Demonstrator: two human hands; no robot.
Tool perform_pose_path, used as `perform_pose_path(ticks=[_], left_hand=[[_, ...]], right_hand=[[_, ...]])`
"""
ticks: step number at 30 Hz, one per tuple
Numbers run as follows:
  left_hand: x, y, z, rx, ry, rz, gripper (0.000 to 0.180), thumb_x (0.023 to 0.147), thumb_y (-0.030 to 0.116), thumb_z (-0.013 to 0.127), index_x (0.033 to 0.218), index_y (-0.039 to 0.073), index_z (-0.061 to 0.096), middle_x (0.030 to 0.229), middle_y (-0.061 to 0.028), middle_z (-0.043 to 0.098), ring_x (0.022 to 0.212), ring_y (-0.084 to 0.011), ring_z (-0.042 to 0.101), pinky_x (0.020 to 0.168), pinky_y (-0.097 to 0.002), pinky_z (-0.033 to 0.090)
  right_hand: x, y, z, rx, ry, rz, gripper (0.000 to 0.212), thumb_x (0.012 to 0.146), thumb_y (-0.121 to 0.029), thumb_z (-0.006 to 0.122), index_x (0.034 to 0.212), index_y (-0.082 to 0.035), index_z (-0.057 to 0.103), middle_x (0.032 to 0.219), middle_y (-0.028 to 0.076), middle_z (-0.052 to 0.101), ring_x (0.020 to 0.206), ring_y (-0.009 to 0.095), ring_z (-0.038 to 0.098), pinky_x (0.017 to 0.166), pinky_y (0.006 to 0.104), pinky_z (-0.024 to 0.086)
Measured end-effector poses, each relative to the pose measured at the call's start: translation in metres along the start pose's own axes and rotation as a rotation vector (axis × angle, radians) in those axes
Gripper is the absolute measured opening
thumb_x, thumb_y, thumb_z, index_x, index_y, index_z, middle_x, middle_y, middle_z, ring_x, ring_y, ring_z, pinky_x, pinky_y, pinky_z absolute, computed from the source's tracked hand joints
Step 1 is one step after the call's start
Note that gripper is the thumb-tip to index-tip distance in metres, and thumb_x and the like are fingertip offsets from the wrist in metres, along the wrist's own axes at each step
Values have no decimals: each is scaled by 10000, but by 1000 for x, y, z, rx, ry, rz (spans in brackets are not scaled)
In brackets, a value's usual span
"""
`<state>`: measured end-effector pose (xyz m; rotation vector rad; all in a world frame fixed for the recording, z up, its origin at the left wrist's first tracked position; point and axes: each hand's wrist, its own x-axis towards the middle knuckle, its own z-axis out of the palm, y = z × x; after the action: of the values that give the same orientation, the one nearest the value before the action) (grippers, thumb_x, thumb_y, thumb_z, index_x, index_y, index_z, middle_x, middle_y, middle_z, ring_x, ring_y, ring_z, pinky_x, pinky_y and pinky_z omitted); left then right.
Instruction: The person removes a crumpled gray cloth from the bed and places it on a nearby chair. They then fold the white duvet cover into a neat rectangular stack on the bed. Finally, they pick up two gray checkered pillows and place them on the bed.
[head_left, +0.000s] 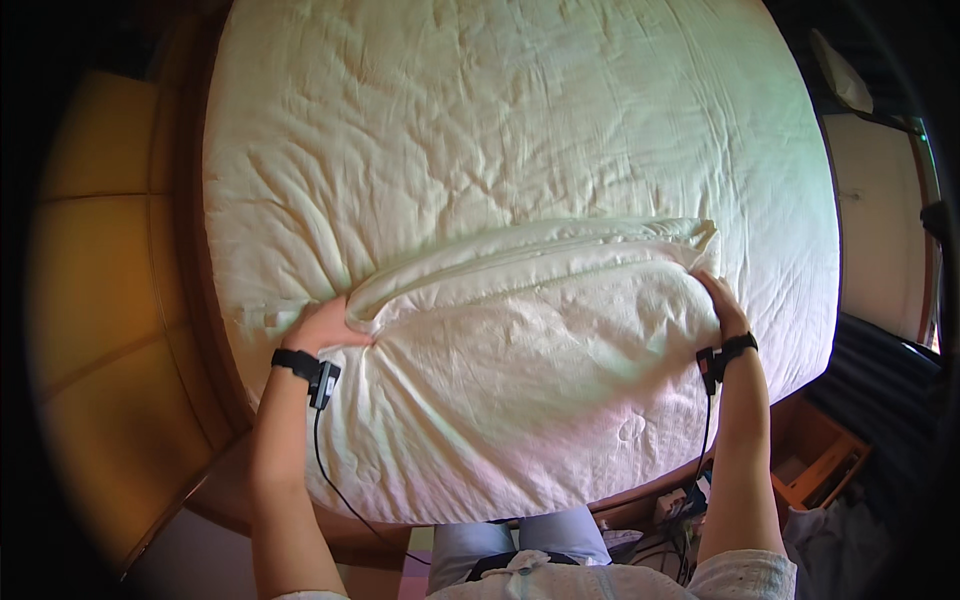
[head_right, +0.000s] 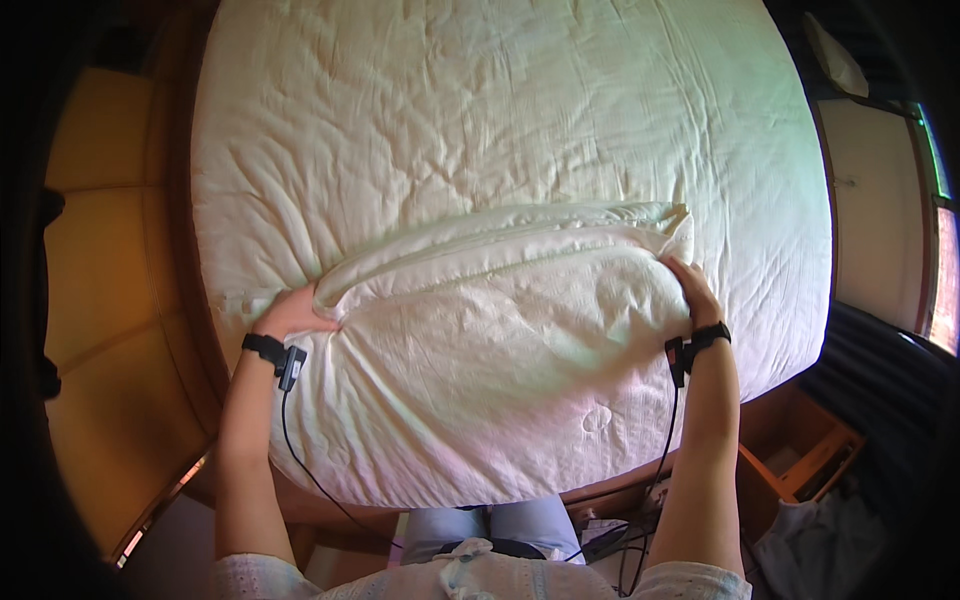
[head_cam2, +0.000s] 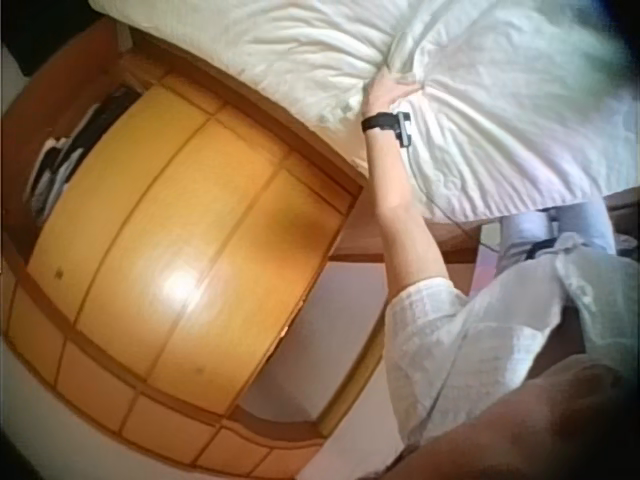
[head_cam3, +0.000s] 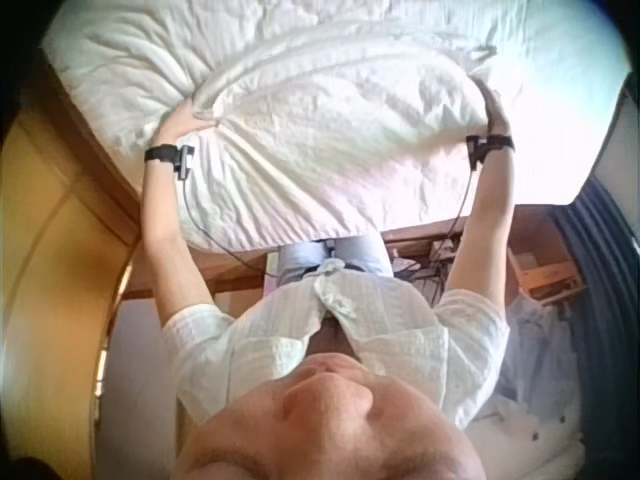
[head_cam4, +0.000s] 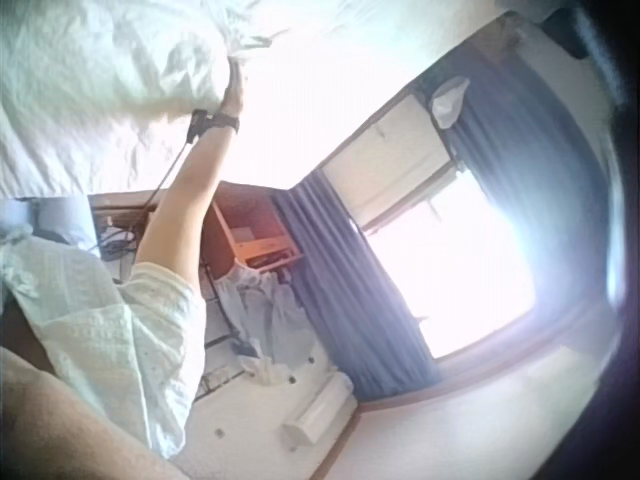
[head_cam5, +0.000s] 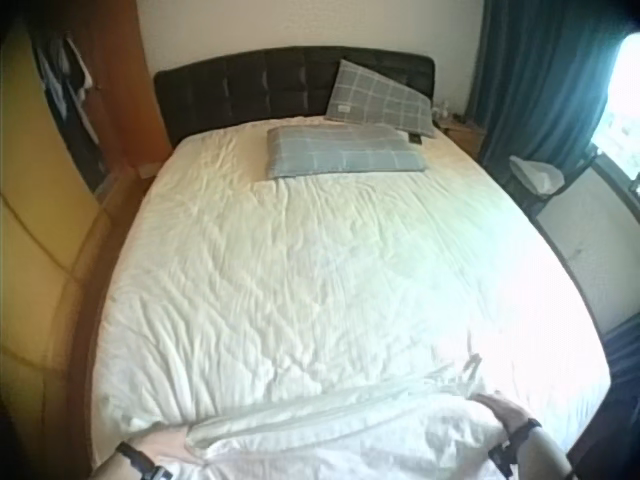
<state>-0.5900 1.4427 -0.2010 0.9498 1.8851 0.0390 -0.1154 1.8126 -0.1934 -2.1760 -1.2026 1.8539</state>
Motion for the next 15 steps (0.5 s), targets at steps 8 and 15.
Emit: perform_pose_path(ticks=[8,15], left_hand=[[-146,17,-46,518,331,68,408,613,375,694,848,62,578,750,-142,618,790,-308,583,828,-395,395],[-373,76,-76,741,1093,106,292,595,120,682,836,32,541,810,-115,575,811,-268,545,809,-373,380]], right_hand=[[-90,-41,-47,128,7,-450,284,698,-152,553,892,51,597,759,81,598,640,158,572,569,276,467],[-245,-113,-148,478,-185,-1081,366,790,-160,536,1100,33,506,1013,133,584,846,216,599,695,330,509]])
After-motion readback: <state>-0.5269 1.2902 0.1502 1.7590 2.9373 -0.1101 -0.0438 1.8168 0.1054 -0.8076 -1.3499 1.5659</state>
